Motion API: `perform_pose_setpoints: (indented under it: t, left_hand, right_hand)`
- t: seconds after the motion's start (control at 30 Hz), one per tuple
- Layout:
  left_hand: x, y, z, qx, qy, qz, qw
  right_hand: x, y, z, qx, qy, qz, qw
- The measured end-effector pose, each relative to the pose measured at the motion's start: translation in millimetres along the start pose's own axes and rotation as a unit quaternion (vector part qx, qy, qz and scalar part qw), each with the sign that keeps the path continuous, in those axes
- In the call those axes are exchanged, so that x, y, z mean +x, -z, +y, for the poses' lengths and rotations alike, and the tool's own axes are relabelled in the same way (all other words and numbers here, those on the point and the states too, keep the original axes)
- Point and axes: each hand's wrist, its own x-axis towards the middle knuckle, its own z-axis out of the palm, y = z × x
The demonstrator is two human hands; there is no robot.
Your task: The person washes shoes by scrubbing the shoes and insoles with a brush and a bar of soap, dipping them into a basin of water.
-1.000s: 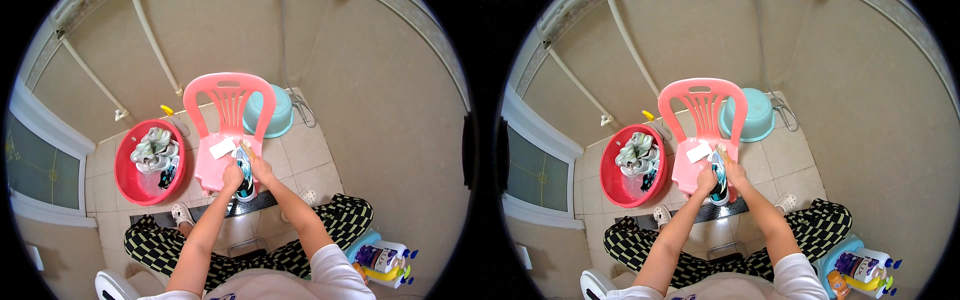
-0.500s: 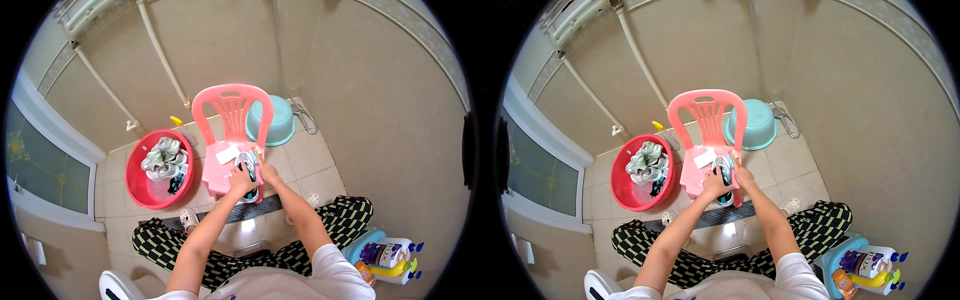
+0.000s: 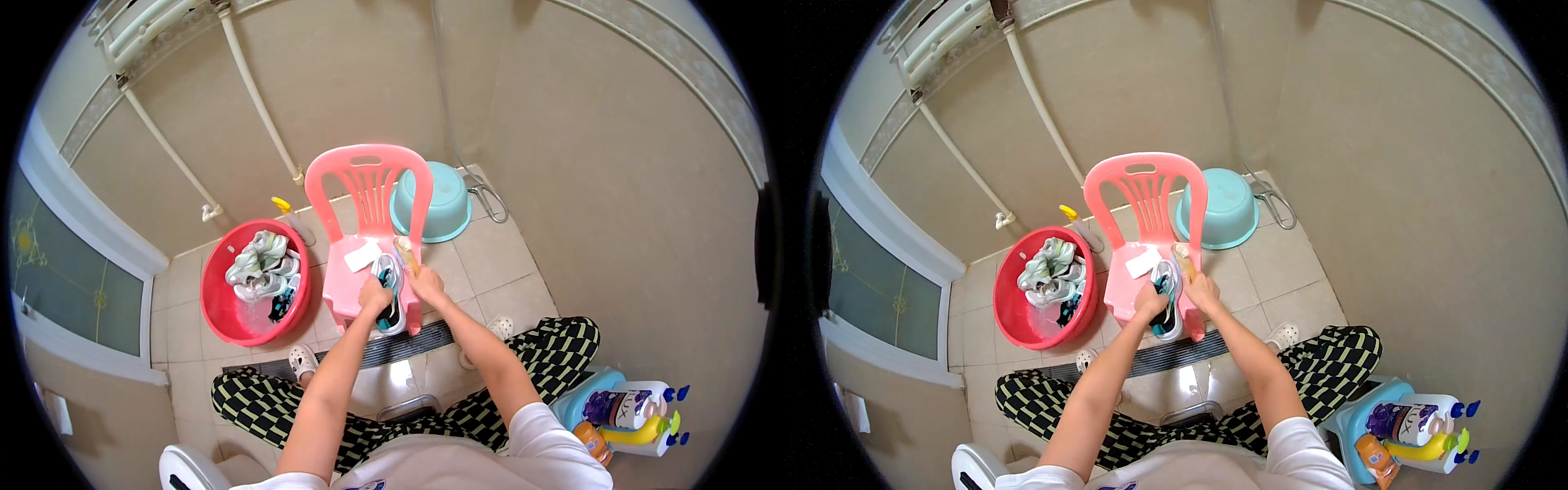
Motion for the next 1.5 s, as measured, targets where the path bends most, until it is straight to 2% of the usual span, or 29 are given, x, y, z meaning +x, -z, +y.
perform_pose_setpoints:
  t: [0.03,0.13,0.23,0.37,0.57,0.63,0.7,0.83,1.07,1.3,1.4,1.5]
  left_hand:
    - [3,2,-9,0.001,0.001,0.001,1.0]
    - [7,5,-26,-0.105,-0.005,0.02,0.994]
    - [8,-2,-35,-0.151,-0.03,0.053,0.987]
    - [10,-14,-35,-0.206,-0.014,0.07,0.976]
    - [17,-35,-35,-0.198,-0.044,0.115,0.972]
    - [15,-31,-31,-0.195,-0.044,0.121,0.972]
    - [12,-28,-30,-0.188,-0.034,0.097,0.977]
    - [16,-31,-33,-0.175,-0.035,0.112,0.978]
    - [11,-24,-30,-0.196,-0.057,0.119,0.972]
    - [21,-31,-43,-0.213,-0.083,0.081,0.97]
    - [24,-33,-44,-0.201,-0.101,0.065,0.972]
    - [22,-31,-40,-0.201,-0.099,0.064,0.973]
  right_hand:
    - [-2,-4,-3,0.001,0.0,-0.002,1.0]
    - [-7,-19,-7,-0.01,0.006,-0.028,1.0]
    - [-15,-25,-14,-0.009,0.021,-0.004,1.0]
    - [-43,-10,-14,-0.028,0.055,-0.063,0.996]
    - [-87,-13,22,-0.017,0.052,-0.123,0.991]
    - [-104,-10,27,-0.024,0.069,-0.086,0.994]
    - [-118,-6,29,-0.038,0.065,-0.09,0.993]
    - [-128,-1,22,-0.041,0.058,-0.077,0.995]
    - [-109,-16,10,-0.028,0.057,-0.049,0.997]
    - [-48,-36,6,0.015,0.038,-0.074,0.996]
    - [-20,-41,2,-0.014,0.035,-0.048,0.998]
    - [10,-44,-2,-0.028,0.071,-0.064,0.995]
